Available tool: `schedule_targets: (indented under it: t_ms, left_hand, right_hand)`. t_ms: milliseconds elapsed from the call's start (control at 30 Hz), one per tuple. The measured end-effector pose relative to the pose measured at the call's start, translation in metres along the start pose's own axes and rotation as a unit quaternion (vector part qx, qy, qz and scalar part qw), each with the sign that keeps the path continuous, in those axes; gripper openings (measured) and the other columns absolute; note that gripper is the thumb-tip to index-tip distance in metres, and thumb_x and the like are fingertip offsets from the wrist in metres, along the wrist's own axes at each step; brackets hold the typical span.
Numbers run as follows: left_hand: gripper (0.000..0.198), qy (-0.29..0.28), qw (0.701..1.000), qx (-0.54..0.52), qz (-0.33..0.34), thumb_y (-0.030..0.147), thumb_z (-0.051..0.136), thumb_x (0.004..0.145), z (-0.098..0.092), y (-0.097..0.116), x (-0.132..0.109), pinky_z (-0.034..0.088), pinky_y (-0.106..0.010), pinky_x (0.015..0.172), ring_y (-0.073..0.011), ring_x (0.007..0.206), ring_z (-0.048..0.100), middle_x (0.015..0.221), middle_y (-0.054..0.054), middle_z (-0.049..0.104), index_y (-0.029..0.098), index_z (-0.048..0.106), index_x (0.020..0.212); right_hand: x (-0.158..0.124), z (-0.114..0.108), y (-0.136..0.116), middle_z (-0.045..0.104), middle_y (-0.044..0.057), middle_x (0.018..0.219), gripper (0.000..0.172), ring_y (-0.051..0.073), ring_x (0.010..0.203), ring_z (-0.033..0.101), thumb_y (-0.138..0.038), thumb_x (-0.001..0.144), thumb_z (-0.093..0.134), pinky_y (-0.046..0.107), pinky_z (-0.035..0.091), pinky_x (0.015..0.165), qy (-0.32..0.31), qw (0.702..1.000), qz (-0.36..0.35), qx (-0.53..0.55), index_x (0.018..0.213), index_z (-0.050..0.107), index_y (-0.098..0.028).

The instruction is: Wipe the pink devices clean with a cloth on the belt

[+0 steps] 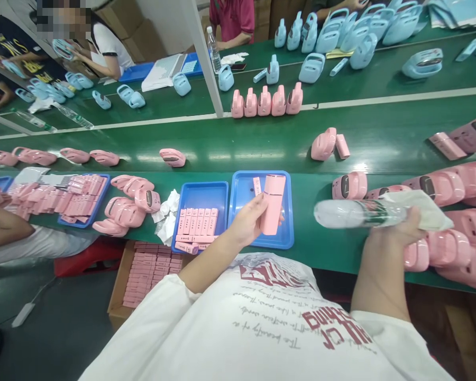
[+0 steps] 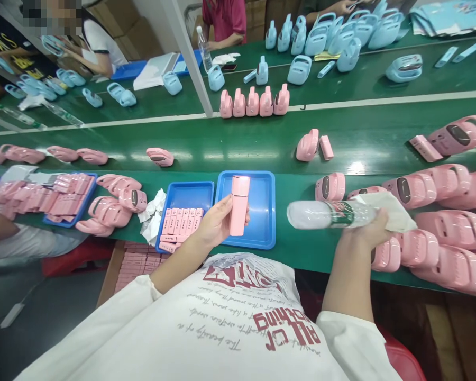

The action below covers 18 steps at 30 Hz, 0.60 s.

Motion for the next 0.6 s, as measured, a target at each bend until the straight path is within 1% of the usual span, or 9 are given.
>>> schedule_targets:
  t_ms: [67, 100, 133, 267, 367, 400, 467, 533, 600]
  left_hand:
    - [0.042, -0.004, 1.000, 0.012, 0.001, 0.045, 0.075, 0.071, 0.000, -0.001, 0.001, 0.051, -0.029, 0.069, -0.0187, 0.078, 0.066, 0.077, -0.005, 0.067, 0.013, 0.062, 0.096]
    - [0.044, -0.003, 1.000, 0.016, 0.001, 0.045, 0.076, 0.069, 0.000, -0.001, 0.001, 0.051, -0.029, 0.068, -0.0188, 0.078, 0.066, 0.077, -0.005, 0.067, 0.014, 0.062, 0.096]
    - [0.045, 0.000, 1.000, 0.017, 0.002, 0.045, 0.077, 0.068, -0.001, -0.002, 0.002, 0.050, -0.028, 0.067, -0.0189, 0.078, 0.066, 0.076, -0.005, 0.067, 0.014, 0.062, 0.096]
    - [0.042, 0.015, 1.000, -0.002, 0.009, 0.042, 0.076, 0.070, -0.003, -0.002, 0.004, 0.050, -0.028, 0.068, -0.0189, 0.078, 0.066, 0.076, -0.004, 0.066, 0.013, 0.062, 0.096]
    - [0.036, 0.033, 0.999, -0.017, 0.008, 0.039, 0.072, 0.075, -0.007, -0.002, 0.006, 0.050, -0.028, 0.069, -0.0176, 0.075, 0.066, 0.078, -0.005, 0.066, 0.012, 0.063, 0.096]
    - [0.035, 0.040, 0.999, -0.022, 0.004, 0.040, 0.070, 0.077, -0.008, -0.002, 0.006, 0.051, -0.028, 0.069, -0.0173, 0.074, 0.066, 0.078, -0.005, 0.066, 0.012, 0.063, 0.097]
    - [0.039, 0.048, 0.998, -0.033, -0.014, 0.047, 0.061, 0.084, -0.008, -0.005, 0.007, 0.051, -0.028, 0.068, -0.0174, 0.073, 0.066, 0.077, -0.006, 0.066, 0.011, 0.063, 0.100]
    - [0.053, 0.044, 0.997, -0.047, -0.043, 0.059, 0.046, 0.088, -0.005, -0.010, 0.009, 0.052, -0.028, 0.066, -0.0181, 0.072, 0.066, 0.077, -0.008, 0.067, 0.011, 0.063, 0.103]
    - [0.069, 0.032, 0.995, -0.062, -0.069, 0.068, 0.029, 0.089, 0.002, -0.017, 0.011, 0.052, -0.029, 0.067, -0.0193, 0.073, 0.066, 0.079, -0.010, 0.067, 0.011, 0.062, 0.107]
  right_hand:
    - [-0.005, -0.012, -0.001, 0.052, 0.014, 0.127, 0.035, 0.028, 0.120, 0.050, -0.032, 0.093, 0.046, 0.051, 0.041, 0.100, 0.083, 0.995, -0.031, -0.046, 0.121, 0.053, -0.012]
    - [-0.010, -0.014, -0.004, 0.053, 0.017, 0.125, 0.033, 0.030, 0.120, 0.050, -0.028, 0.090, 0.048, 0.051, 0.038, 0.103, 0.103, 0.991, -0.053, -0.071, 0.117, 0.054, -0.010]
    - [-0.016, -0.011, -0.007, 0.055, 0.018, 0.120, 0.031, 0.030, 0.118, 0.052, -0.027, 0.086, 0.050, 0.051, 0.036, 0.104, 0.097, 0.988, -0.078, -0.096, 0.111, 0.056, -0.010]
    - [-0.040, 0.016, -0.020, 0.063, 0.020, 0.107, 0.017, 0.031, 0.109, 0.059, -0.030, 0.072, 0.065, 0.045, 0.039, 0.102, -0.029, 0.974, -0.156, -0.163, 0.083, 0.060, -0.018]
    - [-0.043, 0.029, -0.033, 0.064, 0.020, 0.104, 0.009, 0.031, 0.108, 0.059, -0.029, 0.074, 0.058, 0.045, 0.042, 0.099, -0.102, 0.951, -0.167, -0.240, 0.074, 0.055, -0.021]
    - [-0.040, 0.031, -0.040, 0.065, 0.019, 0.098, 0.008, 0.032, 0.107, 0.059, -0.028, 0.075, 0.053, 0.047, 0.041, 0.097, -0.107, 0.942, -0.163, -0.273, 0.070, 0.051, -0.022]
    - [-0.036, 0.031, -0.059, 0.063, 0.019, 0.084, 0.012, 0.034, 0.098, 0.060, -0.029, 0.075, 0.047, 0.052, 0.042, 0.093, -0.082, 0.932, -0.141, -0.323, 0.065, 0.046, -0.022]
    - [-0.042, 0.037, -0.083, 0.061, 0.018, 0.078, 0.018, 0.033, 0.087, 0.061, -0.034, 0.077, 0.046, 0.052, 0.044, 0.087, -0.058, 0.942, -0.124, -0.307, 0.066, 0.049, -0.020]
    - [-0.065, 0.059, -0.109, 0.065, 0.017, 0.084, 0.030, 0.030, 0.087, 0.063, -0.039, 0.082, 0.045, 0.049, 0.046, 0.088, -0.111, 0.957, -0.142, -0.228, 0.080, 0.060, -0.013]
Point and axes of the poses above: each hand's wrist, its own x-axis towards the middle knuckle, its own z-axis out of the palm, y = z × x, the point moved 7 cm from there along x, towards the middle knuckle
